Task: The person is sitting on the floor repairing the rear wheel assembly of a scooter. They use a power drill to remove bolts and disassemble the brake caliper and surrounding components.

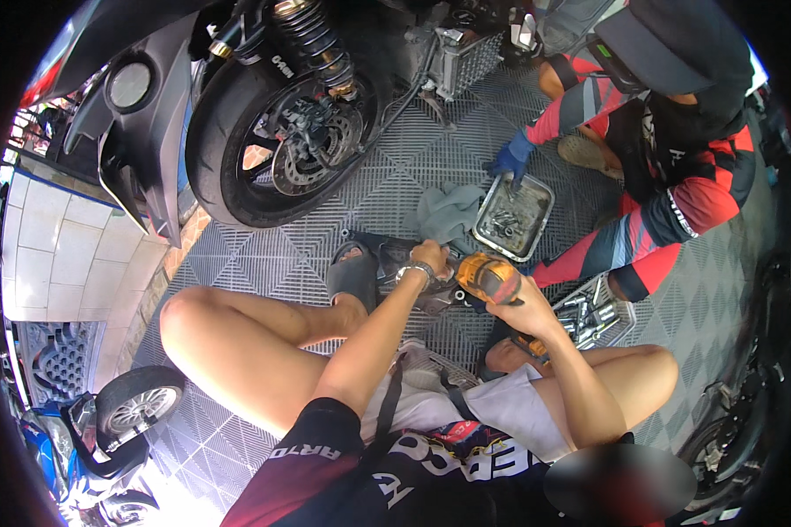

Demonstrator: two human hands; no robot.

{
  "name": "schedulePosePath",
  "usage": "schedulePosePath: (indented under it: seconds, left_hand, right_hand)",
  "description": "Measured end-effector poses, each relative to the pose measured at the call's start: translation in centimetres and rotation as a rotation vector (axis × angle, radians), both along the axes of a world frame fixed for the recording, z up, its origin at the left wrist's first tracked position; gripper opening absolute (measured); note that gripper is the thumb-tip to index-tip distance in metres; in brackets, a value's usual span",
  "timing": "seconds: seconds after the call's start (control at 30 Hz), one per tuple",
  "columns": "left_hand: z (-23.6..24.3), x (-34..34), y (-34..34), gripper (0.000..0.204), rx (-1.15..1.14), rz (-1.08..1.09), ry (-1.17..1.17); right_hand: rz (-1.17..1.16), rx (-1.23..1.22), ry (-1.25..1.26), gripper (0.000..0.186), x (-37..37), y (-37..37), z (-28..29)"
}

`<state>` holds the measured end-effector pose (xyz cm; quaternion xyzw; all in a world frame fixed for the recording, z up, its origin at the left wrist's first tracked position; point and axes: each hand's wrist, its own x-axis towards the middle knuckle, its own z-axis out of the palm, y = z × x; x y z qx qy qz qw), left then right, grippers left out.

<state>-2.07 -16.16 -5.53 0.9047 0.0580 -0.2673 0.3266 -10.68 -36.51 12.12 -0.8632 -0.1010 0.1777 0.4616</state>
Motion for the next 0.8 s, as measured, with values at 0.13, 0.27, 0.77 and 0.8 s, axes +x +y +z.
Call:
schedulePosePath:
  seconds: [0.13,0.27,0.77,0.8]
  left_hand:
    - [-5.4,-0.1,0.8,0.035,-0.02,-0.344,-0.049]
    - [-6.2,-0.3,-1.0,0.023,-0.079,-0.43,0.112]
    - [-4.1,-1.9,-2.0,0.038,-0.433,0.222,0.402]
    - [-5.8,-1.7,-1.4,0.038,-0.466,0.337,0.447]
  right_hand:
    - [0.083,-0.027,0.059,0.056,1.9,1.2,-1.7]
    - [0.065,-0.2,0.147,0.044,2.6,1.3,-3.1]
    - [0.143,-0.441,0.191,0.069,4.2,2.4,-6.0]
    - [0.167,-0.436,0.187,0.07,4.5,3.2,-5.9]
